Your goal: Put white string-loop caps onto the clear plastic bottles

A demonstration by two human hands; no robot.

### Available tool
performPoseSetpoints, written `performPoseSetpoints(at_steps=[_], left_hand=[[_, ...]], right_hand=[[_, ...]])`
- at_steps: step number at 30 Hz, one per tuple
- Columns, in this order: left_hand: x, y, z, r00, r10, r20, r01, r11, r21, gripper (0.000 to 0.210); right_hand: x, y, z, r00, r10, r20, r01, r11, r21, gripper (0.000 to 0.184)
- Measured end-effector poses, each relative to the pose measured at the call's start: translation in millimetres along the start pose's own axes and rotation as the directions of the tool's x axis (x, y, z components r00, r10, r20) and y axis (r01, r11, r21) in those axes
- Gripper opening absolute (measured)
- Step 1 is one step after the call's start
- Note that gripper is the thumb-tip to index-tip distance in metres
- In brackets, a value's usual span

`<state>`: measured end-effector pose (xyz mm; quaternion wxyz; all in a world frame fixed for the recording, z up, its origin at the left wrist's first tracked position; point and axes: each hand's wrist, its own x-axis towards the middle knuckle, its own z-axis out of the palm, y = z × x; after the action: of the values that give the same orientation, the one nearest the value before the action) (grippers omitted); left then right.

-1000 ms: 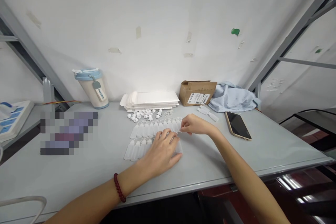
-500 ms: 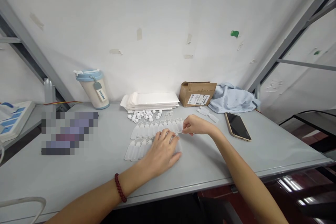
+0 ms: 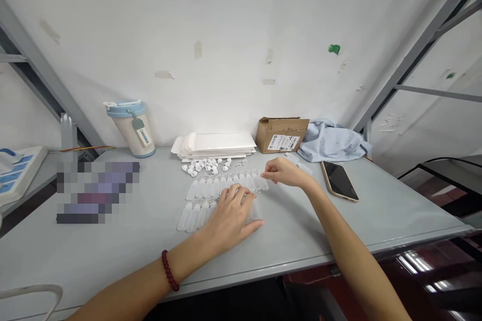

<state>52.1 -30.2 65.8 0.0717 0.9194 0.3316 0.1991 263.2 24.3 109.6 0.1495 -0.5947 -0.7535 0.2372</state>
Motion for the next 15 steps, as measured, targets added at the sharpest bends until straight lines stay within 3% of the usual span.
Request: performPoseSetpoints(at_steps=[3,7,10,15], left_hand=[[4,-11,-8.8,0.991,-0.08,-0.107,0.067,0.99,-0.124,0.028],[9,-39,-26.2,0.909,-0.325,-0.262,0.27,0.936,-0.227,0.023],[13,-59,-35.0,0.888,-0.396,-0.232,0.355,0.913,-0.201,0.023],[34,-80,-36.8,0.921,-0.383,-0.072,0.38,0.924,-0.043,0.026]], right_hand=[[3,10,-6,0.989,0.037,-0.145,-0.057,0.989,-0.134,0.02],[7,35,-14,0.937,0.134,-0.322,-0.223,0.94,-0.258,0.011],[9,57,-20,0.899,0.206,-0.386,-0.336,0.891,-0.307,0.015],[9,82,-23,0.876,0.276,-0.395,-0.42,0.84,-0.344,0.031]])
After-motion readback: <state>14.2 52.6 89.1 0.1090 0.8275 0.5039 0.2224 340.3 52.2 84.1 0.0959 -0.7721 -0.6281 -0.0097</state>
